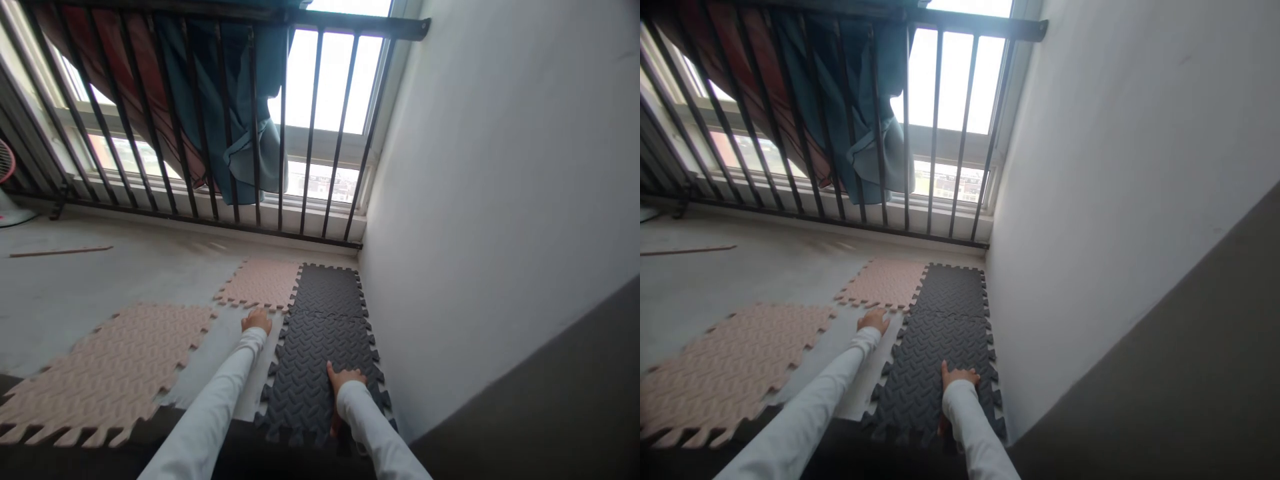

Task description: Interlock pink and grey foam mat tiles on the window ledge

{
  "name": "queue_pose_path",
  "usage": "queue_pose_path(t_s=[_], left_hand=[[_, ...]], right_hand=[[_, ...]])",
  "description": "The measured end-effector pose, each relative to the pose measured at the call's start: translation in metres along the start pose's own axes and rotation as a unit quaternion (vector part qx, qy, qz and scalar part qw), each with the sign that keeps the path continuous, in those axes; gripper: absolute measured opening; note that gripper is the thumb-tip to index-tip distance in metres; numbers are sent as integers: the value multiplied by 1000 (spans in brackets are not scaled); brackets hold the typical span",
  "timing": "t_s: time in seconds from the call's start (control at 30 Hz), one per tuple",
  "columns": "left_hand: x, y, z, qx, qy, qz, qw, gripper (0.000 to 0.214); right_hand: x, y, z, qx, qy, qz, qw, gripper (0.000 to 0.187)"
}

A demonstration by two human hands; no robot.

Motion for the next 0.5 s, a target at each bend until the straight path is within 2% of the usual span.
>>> queue_pose_path(t_s=[0.1, 0.17, 0.33, 0.43, 0.5], left_hand=[[6, -13, 25, -20, 12, -7, 1000, 34], [11, -17, 38, -27, 25, -9, 999, 33], [20, -16, 53, -15, 49, -8, 999, 33], [14, -17, 59, -10, 58, -9, 998, 32], [2, -21, 63, -1, 54, -15, 998, 36]], right_hand=[[3, -3, -2, 38, 13, -2, 999, 95], [2, 0, -4, 32, 15, 0, 999, 98], [-1, 2, -12, 36, 24, 7, 999, 87], [-2, 2, -15, 40, 23, 7, 999, 88], [-2, 2, -16, 40, 23, 2, 999, 91]])
Point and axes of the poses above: each hand's wrist, its own z-axis towards the middle knuckle, its own x-axis out of the palm, y = z × x, the point moved 8 cm from there along z, towards the middle knuckle, and after that the axes turned 4 degrees about y, right-handed, at the moved point
